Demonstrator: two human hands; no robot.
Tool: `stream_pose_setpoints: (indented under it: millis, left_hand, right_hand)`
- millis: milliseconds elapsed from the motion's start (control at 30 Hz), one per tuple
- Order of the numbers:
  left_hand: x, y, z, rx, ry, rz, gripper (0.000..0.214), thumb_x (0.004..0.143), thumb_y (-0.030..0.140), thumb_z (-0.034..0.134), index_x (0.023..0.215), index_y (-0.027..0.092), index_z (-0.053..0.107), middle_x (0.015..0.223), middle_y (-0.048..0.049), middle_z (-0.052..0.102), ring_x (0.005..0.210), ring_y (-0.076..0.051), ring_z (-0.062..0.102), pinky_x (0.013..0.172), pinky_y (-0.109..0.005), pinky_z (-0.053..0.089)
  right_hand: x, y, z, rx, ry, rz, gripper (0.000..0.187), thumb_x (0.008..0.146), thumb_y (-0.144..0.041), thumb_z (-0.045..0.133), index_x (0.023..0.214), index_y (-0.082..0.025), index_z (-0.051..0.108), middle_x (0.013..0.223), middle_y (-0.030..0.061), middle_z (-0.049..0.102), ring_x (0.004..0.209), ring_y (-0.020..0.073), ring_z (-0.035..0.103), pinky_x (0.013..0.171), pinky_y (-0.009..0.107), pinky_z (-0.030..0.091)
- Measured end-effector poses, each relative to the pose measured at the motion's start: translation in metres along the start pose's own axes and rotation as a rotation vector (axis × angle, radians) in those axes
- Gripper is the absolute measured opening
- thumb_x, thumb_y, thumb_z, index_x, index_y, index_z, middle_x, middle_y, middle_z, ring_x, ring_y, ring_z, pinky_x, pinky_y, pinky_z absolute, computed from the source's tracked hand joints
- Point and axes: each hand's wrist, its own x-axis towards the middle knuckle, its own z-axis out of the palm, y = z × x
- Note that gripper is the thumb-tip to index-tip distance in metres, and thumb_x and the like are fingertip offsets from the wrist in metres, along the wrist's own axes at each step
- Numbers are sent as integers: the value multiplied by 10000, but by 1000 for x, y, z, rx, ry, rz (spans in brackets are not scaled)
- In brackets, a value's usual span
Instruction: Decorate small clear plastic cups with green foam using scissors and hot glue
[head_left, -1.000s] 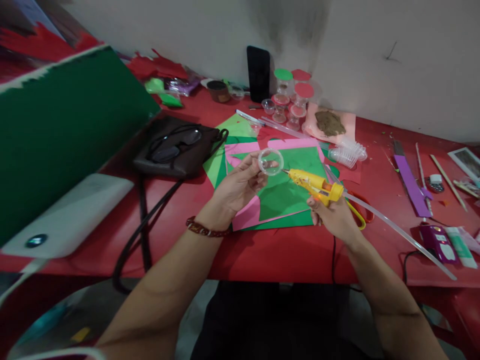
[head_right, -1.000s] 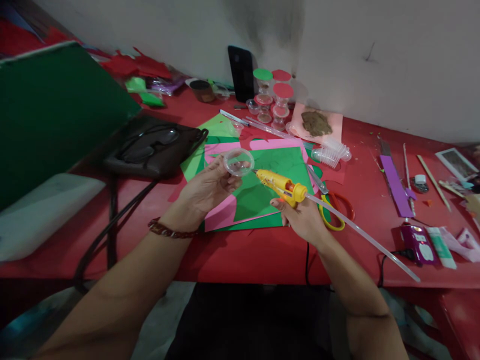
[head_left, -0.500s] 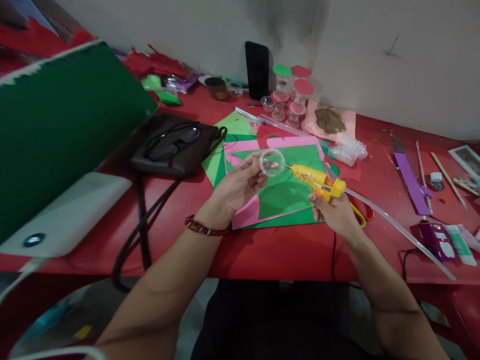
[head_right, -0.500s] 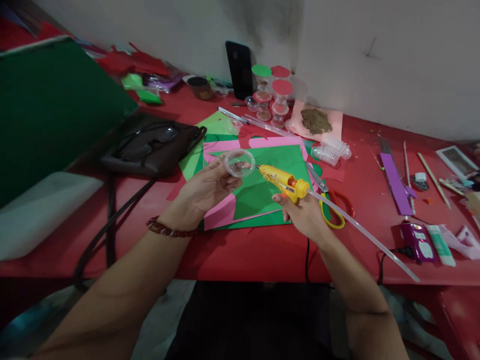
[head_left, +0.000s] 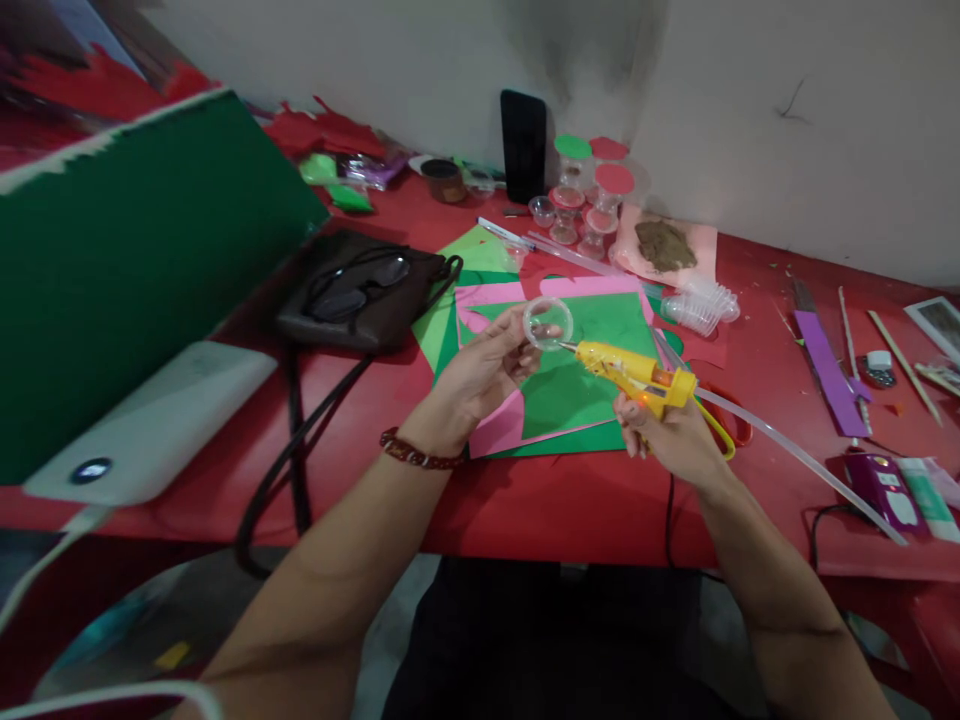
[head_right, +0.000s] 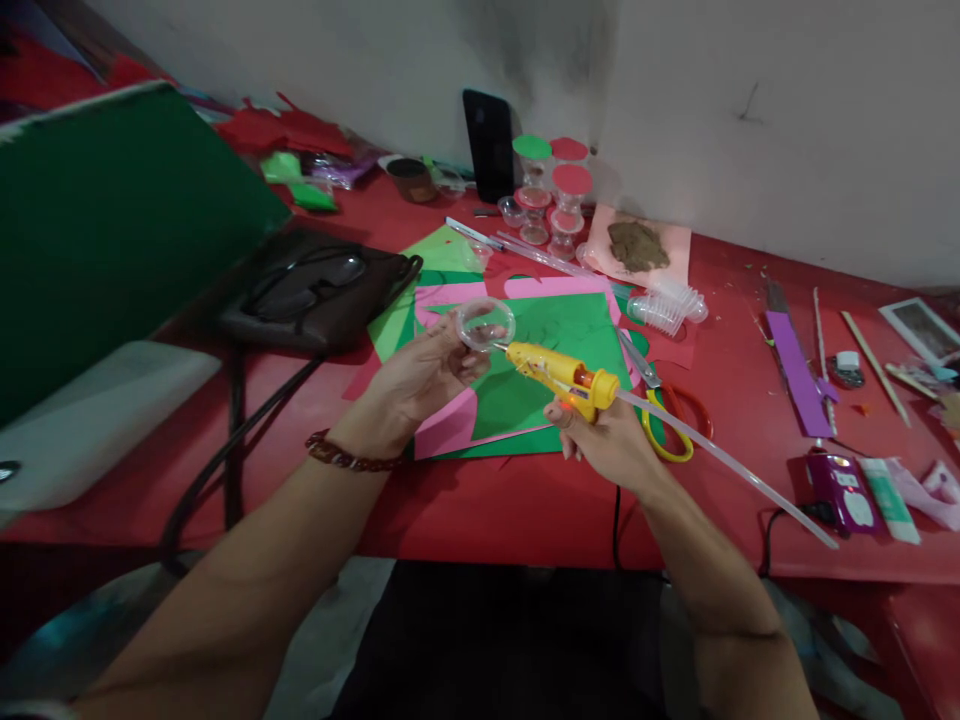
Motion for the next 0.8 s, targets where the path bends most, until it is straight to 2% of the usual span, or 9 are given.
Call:
stream_pose_setpoints:
  millis: [133,267,400,500,633,800]
  left_hand:
    - [-1,-2,2,25,-7,-36,170,899,274,826,1029,166,809,841,-75,776,550,-53,494,495,-149,393]
    - [-2,-5,2,50,-54,-54,261,846,312,883,1045,158,815,834,-72,769,558,-53,489,495,-146,391]
    - [-2,-7,1,68,-52,-60,259,837,307,892,1035,157,816,884,-67,766,567,-49,479,497,-156,391]
    - [-2,-9,0,74,-54,-45,264,842,307,890,1041,149,819,835,-41,720,570,-46,469,493,-156,379]
    - [-3,-9,0,92,-49,-37,208,876,293,858,1023,151,820,762,-20,655,571,-51,464,491,-154,362]
    - [-3,-7,3,101,-32,-54,154,901,273,827,983,143,812,798,-42,685,562,-56,468,484,-158,366]
  right_hand:
    - [0,-1,2,30,-82,14,557,848,-757,712,809,-208,629,523,-62,547,416,84,512,416,234,426]
    - [2,0,3,40,-72,16,548,847,-743,719,806,-206,622,529,-62,549,420,82,514,415,230,419]
    - [3,1,3,34,-70,10,552,845,-752,711,813,-209,617,519,-63,553,421,88,516,417,234,422]
    - [3,2,4,24,-65,16,542,845,-745,710,811,-214,605,498,-69,550,409,82,494,422,234,422]
    - [4,1,3,-2,-56,17,543,840,-744,708,779,-216,602,481,-68,545,406,80,483,427,233,414]
    - [3,-4,2,-48,-65,41,562,833,-758,704,717,-220,591,468,-61,542,410,82,480,445,244,423]
